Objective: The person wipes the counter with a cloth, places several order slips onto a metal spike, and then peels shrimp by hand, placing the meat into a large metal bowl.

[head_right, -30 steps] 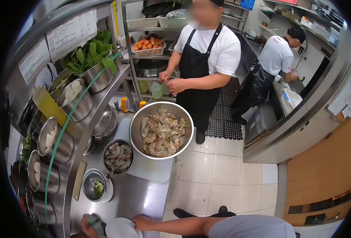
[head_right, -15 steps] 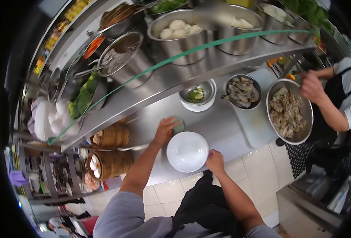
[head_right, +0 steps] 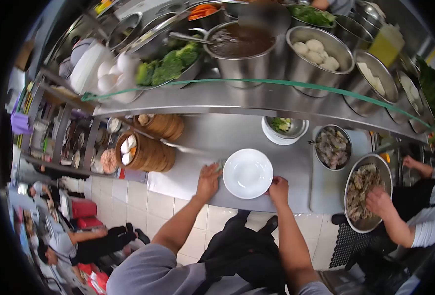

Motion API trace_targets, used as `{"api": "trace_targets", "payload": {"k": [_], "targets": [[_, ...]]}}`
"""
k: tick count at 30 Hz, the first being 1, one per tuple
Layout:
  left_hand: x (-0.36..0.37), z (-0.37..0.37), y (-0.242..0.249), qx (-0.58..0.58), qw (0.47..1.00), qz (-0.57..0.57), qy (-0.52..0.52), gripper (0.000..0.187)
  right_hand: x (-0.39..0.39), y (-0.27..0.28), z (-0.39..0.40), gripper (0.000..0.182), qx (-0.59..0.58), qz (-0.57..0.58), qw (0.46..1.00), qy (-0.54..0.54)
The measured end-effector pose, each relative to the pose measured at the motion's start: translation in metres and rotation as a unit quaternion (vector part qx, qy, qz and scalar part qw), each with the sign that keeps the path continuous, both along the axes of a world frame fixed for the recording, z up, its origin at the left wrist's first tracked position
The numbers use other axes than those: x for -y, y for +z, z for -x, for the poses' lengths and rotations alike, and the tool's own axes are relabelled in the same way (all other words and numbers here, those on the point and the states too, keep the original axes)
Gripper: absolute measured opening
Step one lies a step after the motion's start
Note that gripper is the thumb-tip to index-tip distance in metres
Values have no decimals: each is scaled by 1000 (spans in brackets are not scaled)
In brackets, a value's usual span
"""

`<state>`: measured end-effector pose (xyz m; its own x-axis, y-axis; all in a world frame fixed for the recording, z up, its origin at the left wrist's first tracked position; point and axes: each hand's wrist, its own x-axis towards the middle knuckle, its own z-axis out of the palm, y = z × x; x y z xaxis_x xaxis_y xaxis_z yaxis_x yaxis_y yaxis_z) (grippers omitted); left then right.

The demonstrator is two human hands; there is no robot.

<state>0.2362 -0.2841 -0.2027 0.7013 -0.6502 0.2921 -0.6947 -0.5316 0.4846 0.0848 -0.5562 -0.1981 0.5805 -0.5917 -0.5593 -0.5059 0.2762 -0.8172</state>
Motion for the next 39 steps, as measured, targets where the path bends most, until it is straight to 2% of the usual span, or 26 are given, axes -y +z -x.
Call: {"api": "trace_targets", "payload": {"k": [4,5,6,7,8,9,10,11,12,13,14,16,17,19,20,24,25,27,31,33,35,37,39], "targets": [[-60,47,15,-77,994,54,48,41,27,-3,-43,19,0,13,998,64],[-70,46,13,-62,994,51,80,41,32,7,-54,19,-8,45,993,113],[-80,40,3,-36,978,21,205,42,30,13,-63,23,46,9,993,111],[-99,34,-9,-7,941,-12,338,44,47,-22,-75,26,24,10,988,150],[-104,35,-45,19,908,-42,417,45,45,-29,-89,31,106,-42,987,112],[-100,36,-48,-22,893,10,449,45,41,-26,-106,39,35,-23,991,129],[-84,41,-61,37,890,-11,454,44,49,-27,-115,44,54,-68,984,156],[-64,41,-28,-20,889,-81,450,47,47,-24,-137,42,10,-72,987,144],[-48,50,-9,-28,908,-104,405,51,50,-26,-152,40,1,-70,985,159],[-29,61,-12,-5,917,-128,379,57,54,-31,-168,38,-8,-61,984,165],[-12,77,-13,-3,931,-114,346,59,55,-40,-184,38,-1,-58,980,190],[28,109,-6,-23,955,-92,280,64,62,-57,-210,33,-6,-67,987,147],[44,123,-2,-51,964,-86,247,65,67,-65,-222,33,-2,-63,985,159],[67,147,1,-50,969,-81,230,67,73,-78,-245,22,7,-114,983,141],[73,153,1,-52,975,-81,201,69,74,-80,-252,24,24,-113,981,157],[77,155,1,-66,974,-72,203,70,61,-77,-267,26,36,-118,983,135],[76,154,1,-70,975,-72,197,70,68,-95,-272,26,36,-119,983,136],[75,153,2,-72,977,-73,189,70,81,-127,-281,32,77,-191,965,160],[75,151,9,-93,974,-99,184,73,66,-77,-216,31,36,-215,968,128],[76,151,10,-89,974,-101,185,73,65,-61,-163,34,71,-143,976,146],[75,151,14,-95,972,-115,183,73,74,-55,-100,37,77,-141,973,168],[75,150,17,-83,972,-110,193,72,68,-21,-26,32,72,-112,980,150],[76,146,19,-72,973,-104,192,72,91,-56,33,26,108,-152,969,165]]}}
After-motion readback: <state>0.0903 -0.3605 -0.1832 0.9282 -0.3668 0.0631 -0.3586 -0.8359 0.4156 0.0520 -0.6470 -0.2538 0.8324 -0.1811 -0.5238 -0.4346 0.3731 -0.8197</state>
